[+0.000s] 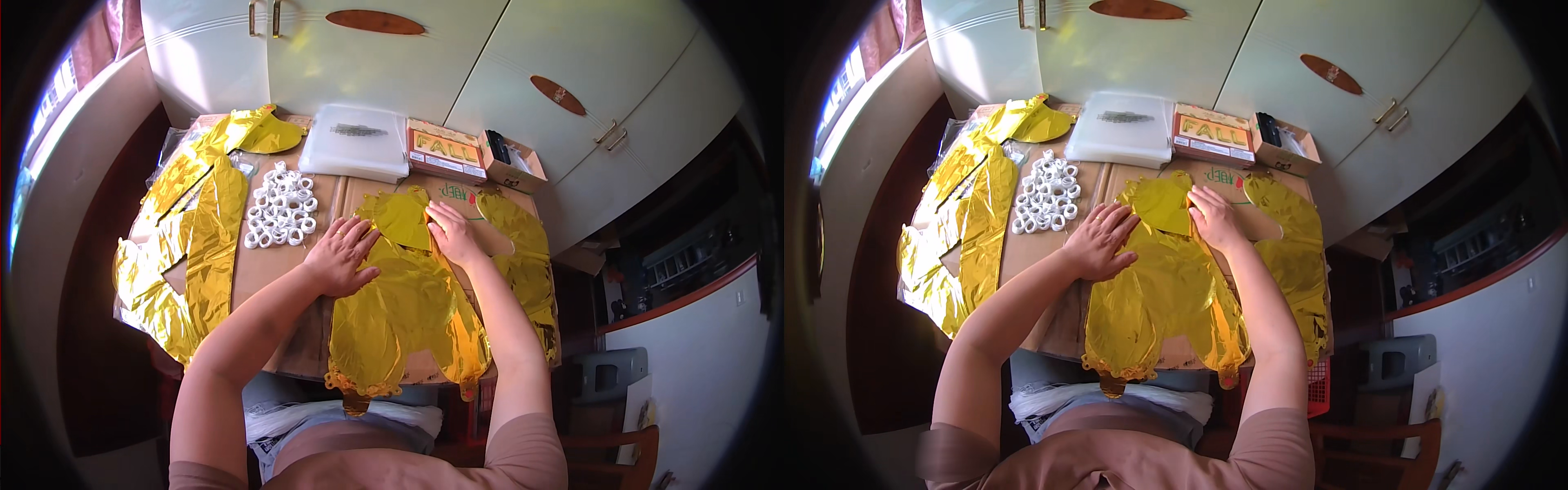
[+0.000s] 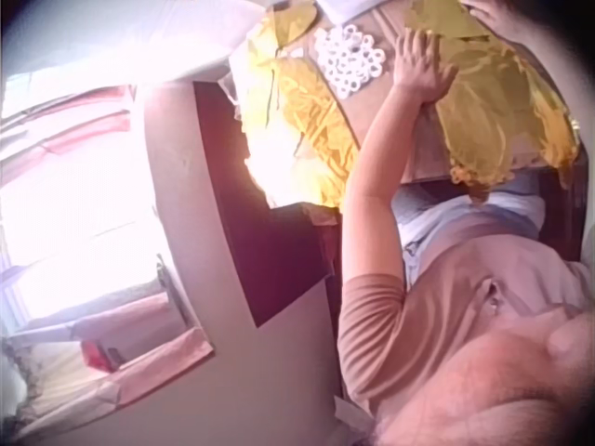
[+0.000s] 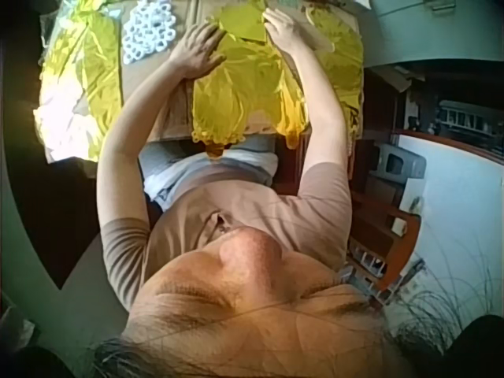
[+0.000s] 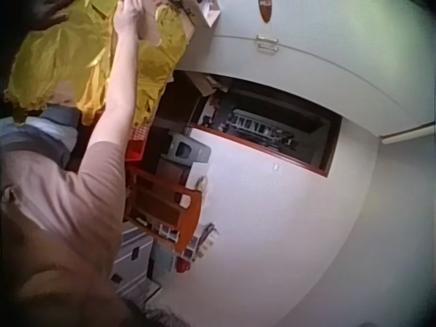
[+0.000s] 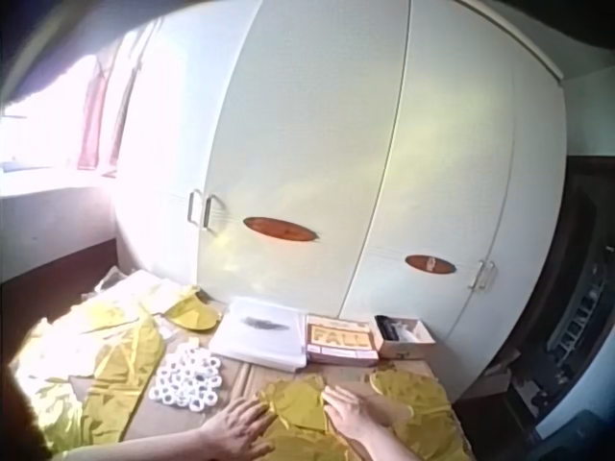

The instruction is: Folding uninflated gold foil balloons into a compact shape on a workbench.

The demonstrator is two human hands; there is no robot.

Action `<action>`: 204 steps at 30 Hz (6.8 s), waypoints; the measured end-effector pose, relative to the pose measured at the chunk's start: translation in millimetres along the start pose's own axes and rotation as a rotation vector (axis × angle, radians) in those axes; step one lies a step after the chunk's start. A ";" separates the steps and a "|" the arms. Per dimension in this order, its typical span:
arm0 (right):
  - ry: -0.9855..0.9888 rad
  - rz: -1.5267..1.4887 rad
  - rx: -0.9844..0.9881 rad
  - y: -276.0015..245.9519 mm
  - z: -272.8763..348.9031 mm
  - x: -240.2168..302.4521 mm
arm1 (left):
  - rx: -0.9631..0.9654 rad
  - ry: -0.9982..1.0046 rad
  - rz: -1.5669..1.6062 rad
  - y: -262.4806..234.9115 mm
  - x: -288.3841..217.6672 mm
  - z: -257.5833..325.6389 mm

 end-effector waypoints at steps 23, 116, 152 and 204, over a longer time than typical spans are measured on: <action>0.096 0.106 0.204 -2.1 -9.8 11.2 | 0.074 -0.023 -0.013 1.9 1.0 -0.2; 0.268 0.238 0.474 -5.8 5.0 20.3 | 0.132 0.108 0.000 4.5 3.1 -6.9; 0.793 -0.023 0.022 -98.6 149.1 142.3 | 0.155 0.088 -0.005 4.0 4.4 -4.3; 0.093 -0.239 -0.013 28.6 114.7 250.0 | 0.053 0.125 -0.024 7.8 7.2 -6.1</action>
Point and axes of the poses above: each hand's wrist, its own z-axis away from the middle knuckle, its own y-axis out of the palm, x = y × z, the point moved 5 cm from there along -z, towards the middle knuckle, and after that the axes turned 10 degrees about -z, right-handed, at the moved point
